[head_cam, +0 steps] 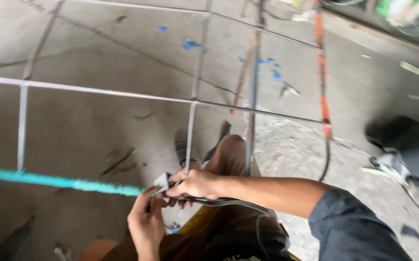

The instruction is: Wrapping a metal wire frame with a long strip of fabric to prepare it for upholstery.

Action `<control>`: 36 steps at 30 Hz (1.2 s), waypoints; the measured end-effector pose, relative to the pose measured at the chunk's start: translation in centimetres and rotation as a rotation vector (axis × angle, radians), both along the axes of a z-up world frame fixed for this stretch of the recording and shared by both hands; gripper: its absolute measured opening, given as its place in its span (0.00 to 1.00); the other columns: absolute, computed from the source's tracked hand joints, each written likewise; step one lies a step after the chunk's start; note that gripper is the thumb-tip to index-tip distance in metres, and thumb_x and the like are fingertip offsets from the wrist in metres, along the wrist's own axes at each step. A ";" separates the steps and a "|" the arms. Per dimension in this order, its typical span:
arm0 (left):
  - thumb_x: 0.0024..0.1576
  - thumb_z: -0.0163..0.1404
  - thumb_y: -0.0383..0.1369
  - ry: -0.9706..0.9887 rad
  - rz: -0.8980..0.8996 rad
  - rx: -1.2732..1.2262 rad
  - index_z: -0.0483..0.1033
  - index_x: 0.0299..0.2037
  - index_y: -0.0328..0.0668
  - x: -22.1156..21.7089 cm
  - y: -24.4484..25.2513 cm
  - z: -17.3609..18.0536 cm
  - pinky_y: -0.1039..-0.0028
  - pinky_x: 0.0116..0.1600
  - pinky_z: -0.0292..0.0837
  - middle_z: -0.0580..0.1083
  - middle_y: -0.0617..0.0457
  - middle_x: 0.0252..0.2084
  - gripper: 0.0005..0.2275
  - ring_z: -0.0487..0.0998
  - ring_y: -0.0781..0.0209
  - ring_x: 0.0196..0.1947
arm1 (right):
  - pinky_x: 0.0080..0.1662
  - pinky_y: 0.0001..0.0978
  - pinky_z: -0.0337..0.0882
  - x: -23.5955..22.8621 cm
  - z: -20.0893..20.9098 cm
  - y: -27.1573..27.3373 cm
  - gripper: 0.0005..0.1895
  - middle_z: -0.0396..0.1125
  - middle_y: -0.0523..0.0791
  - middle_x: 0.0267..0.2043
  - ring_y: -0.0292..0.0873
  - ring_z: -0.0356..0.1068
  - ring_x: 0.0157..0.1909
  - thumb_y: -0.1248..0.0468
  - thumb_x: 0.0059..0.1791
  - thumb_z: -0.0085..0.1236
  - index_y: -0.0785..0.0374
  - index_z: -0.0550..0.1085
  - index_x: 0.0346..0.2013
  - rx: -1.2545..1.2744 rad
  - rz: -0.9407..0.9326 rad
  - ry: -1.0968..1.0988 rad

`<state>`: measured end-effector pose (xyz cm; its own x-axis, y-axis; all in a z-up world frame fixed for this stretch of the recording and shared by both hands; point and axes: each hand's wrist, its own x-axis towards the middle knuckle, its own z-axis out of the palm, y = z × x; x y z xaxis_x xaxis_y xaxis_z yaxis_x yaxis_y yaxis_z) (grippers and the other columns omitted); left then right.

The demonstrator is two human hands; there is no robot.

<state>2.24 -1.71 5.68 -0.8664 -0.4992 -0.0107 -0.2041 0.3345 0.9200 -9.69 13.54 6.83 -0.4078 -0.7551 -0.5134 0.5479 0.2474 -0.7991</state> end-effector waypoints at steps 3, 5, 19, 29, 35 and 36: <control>0.66 0.50 0.32 0.163 0.039 0.048 0.80 0.50 0.43 0.6 1.2 -2.6 0.77 0.41 0.71 0.77 0.51 0.26 0.07 0.77 0.67 0.28 | 0.25 0.32 0.74 -0.1 1.1 1.2 0.08 0.73 0.55 0.29 0.44 0.71 0.23 0.67 0.53 0.61 0.72 0.73 0.36 0.054 -0.063 0.043; 0.66 0.50 0.29 0.220 0.055 0.083 0.79 0.48 0.41 0.6 1.7 -3.6 0.78 0.36 0.69 0.76 0.50 0.26 0.06 0.75 0.67 0.26 | 0.29 0.36 0.70 -0.6 7.9 4.9 0.12 0.72 0.51 0.30 0.44 0.71 0.26 0.58 0.53 0.59 0.65 0.73 0.36 0.248 0.183 0.441; 0.68 0.48 0.38 0.007 0.100 0.092 0.80 0.49 0.40 0.9 1.2 -4.0 0.74 0.33 0.65 0.77 0.45 0.25 0.12 0.72 0.61 0.22 | 0.61 0.28 0.66 -9.6 11.2 36.5 0.17 0.74 0.40 0.61 0.36 0.72 0.60 0.56 0.54 0.59 0.52 0.80 0.58 1.071 -0.643 0.957; 0.66 0.47 0.40 0.019 0.056 0.270 0.78 0.47 0.34 2.2 -2.4 -12.6 0.74 0.25 0.65 0.73 0.42 0.21 0.14 0.69 0.61 0.14 | 0.52 0.36 0.68 -10.3 6.3 37.8 0.06 0.73 0.46 0.46 0.45 0.70 0.47 0.67 0.55 0.53 0.62 0.76 0.45 0.984 -0.514 1.159; 0.66 0.48 0.38 0.098 0.075 0.176 0.77 0.50 0.39 1.1 0.6 -6.9 0.77 0.23 0.62 0.75 0.46 0.21 0.11 0.68 0.65 0.14 | 0.44 0.41 0.63 -10.2 6.4 34.4 0.13 0.71 0.46 0.41 0.47 0.66 0.42 0.55 0.62 0.44 0.57 0.74 0.48 1.113 -0.887 0.761; 0.66 0.49 0.37 0.110 0.083 0.149 0.77 0.50 0.43 0.7 1.3 -5.0 0.78 0.18 0.60 0.76 0.50 0.21 0.09 0.67 0.68 0.10 | 0.44 0.41 0.61 -10.5 6.7 33.9 0.15 0.71 0.45 0.42 0.46 0.66 0.43 0.52 0.64 0.44 0.57 0.74 0.46 1.087 -1.000 0.595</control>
